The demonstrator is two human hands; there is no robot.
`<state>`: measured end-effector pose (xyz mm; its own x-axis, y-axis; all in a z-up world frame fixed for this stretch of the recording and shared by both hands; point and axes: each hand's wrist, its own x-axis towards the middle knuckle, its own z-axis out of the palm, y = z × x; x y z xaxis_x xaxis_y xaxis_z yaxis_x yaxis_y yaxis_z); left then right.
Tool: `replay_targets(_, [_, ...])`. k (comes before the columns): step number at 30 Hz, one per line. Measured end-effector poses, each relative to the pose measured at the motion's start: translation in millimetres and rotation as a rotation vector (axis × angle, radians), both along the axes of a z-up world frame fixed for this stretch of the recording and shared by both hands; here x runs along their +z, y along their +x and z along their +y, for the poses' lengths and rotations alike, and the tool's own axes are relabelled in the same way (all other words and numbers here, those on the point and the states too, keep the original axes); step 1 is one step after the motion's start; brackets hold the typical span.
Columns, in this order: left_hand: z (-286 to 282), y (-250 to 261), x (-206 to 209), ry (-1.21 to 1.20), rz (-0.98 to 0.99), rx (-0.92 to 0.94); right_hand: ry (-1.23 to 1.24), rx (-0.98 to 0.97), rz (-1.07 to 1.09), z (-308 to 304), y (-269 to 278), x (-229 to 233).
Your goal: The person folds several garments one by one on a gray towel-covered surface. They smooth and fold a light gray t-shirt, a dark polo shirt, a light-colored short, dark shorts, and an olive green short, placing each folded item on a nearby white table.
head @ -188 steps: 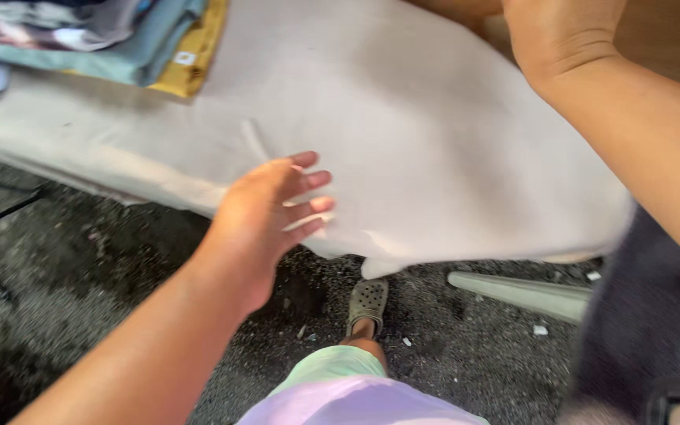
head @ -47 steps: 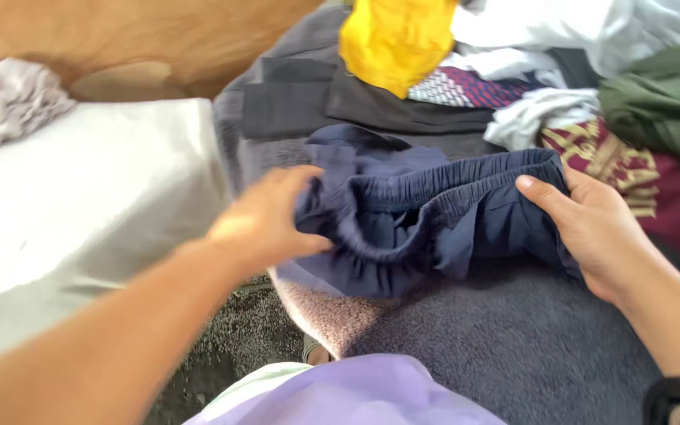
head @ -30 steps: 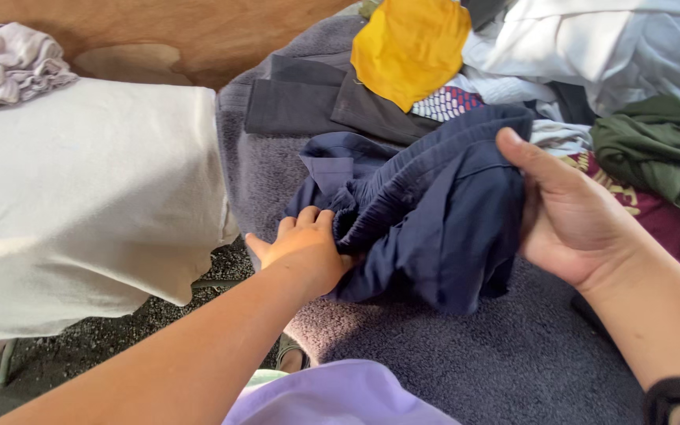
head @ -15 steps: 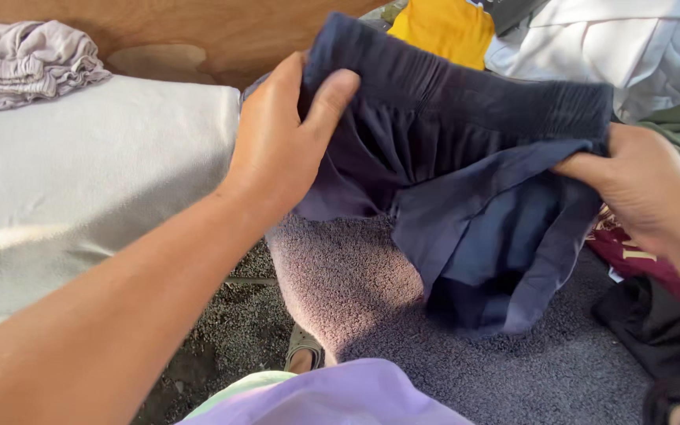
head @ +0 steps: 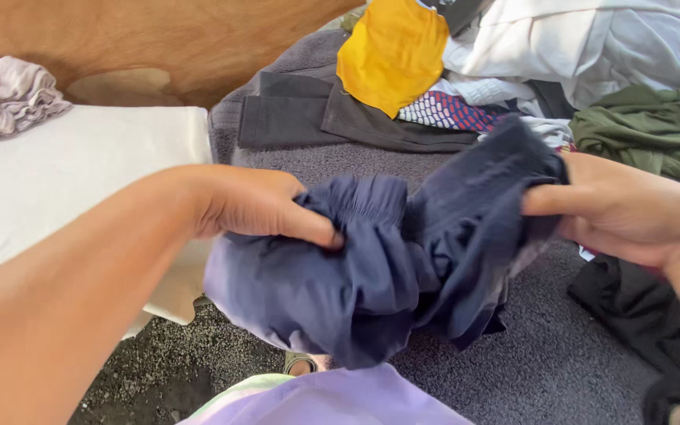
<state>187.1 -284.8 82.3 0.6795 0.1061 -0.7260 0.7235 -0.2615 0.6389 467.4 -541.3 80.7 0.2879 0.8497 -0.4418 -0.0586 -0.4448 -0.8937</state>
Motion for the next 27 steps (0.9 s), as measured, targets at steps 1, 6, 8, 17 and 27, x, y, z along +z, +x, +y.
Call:
replay_targets(1, [0, 1, -5, -0.007, -0.060, 0.134, -0.035, 0.006, -0.010, 5, -5, 0])
replay_targets(6, [16, 4, -4, -0.236, -0.238, 0.386, -0.018, -0.288, -0.215, 1, 5, -5])
replay_targets(8, [24, 3, 4, -0.201, -0.083, 0.246, -0.040, -0.141, -0.165, -17, 21, -9])
replay_targets(17, [32, 9, 9, -0.307, 0.027, 0.271, -0.079, -0.193, 0.022, -42, 22, -1])
replay_targets(27, [-56, 110, 41, -0.278, -0.440, 1.014, 0.364, -0.421, -0.703, 73, -89, 40])
